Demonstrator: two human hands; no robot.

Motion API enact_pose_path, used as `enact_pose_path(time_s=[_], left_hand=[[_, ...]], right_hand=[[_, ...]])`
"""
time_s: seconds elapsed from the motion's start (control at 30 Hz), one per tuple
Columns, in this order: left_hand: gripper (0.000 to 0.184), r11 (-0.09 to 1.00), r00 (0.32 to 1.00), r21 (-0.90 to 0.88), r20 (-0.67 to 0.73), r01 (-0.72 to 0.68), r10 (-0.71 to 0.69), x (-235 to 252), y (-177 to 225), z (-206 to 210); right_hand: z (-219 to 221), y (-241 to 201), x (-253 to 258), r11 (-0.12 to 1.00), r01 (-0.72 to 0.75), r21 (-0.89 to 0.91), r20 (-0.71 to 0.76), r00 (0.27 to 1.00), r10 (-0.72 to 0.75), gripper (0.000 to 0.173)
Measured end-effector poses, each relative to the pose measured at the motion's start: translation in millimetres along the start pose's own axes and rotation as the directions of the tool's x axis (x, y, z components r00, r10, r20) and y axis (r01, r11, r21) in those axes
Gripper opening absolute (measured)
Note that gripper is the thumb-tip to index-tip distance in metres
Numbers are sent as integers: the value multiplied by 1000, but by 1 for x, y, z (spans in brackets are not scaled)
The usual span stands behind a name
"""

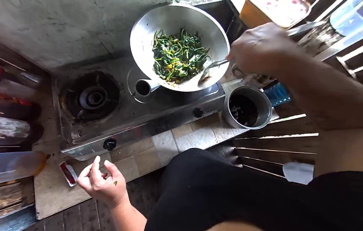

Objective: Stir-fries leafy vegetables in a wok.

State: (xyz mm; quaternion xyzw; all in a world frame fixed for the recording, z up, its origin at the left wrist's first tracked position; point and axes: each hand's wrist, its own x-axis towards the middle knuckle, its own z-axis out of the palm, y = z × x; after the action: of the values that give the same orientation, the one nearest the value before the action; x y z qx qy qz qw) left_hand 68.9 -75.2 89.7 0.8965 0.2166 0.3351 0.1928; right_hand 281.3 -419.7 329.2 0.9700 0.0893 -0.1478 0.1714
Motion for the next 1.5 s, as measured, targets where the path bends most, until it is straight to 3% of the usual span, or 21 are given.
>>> enact_pose_path(time_s=[0.1,0.23,0.37,0.47,0.67,0.77,0.83,0.97,1.07,1.2,1.37,1.5], left_hand=[[30,1000,1000,-5,4,15,-15,1,-2,5],[30,1000,1000,-23,28,-10,11,4,-3,13],[31,1000,1000,-15,17,15,-15,7,-8,14],[30,1000,1000,12,22,11,-11,4,-12,15],[30,999,999,5,12,37,-37,9,-14,14],[30,999,999,12,18,31,-31,9,-17,16],[29,1000,1000,7,17,19,-19,10,-17,17],[31,1000,999,7,36,31,-31,12,-11,14],[29,1000,1000,-4,31,4,-4,12,-4,18],[30,999,1000,-21,14,-28,28,12,-2,19],[31,1000,1000,2,12,-13,13,8,-1,12],[31,999,998,-12,27,-51,51,5,-1,12]], right_hand=[[-11,-4,-16,997,-16,-78,15,1000,18,23],[2,-36,5,994,23,-104,103,995,-12,18],[-17,-23,-13,981,55,-187,104,994,-36,22],[-12,-36,-5,973,54,-226,164,986,-16,17],[-15,-32,-14,965,16,-262,132,991,19,19],[13,-34,15,990,28,-136,67,998,-19,18],[32,-21,37,999,22,-41,-30,999,-23,32],[21,11,38,992,-39,119,-179,982,60,38],[23,11,57,961,-80,263,-174,976,129,42],[48,8,89,949,-7,315,-127,991,49,45],[19,28,74,936,-40,349,-181,977,109,39],[53,16,99,907,-80,413,44,997,68,28]])
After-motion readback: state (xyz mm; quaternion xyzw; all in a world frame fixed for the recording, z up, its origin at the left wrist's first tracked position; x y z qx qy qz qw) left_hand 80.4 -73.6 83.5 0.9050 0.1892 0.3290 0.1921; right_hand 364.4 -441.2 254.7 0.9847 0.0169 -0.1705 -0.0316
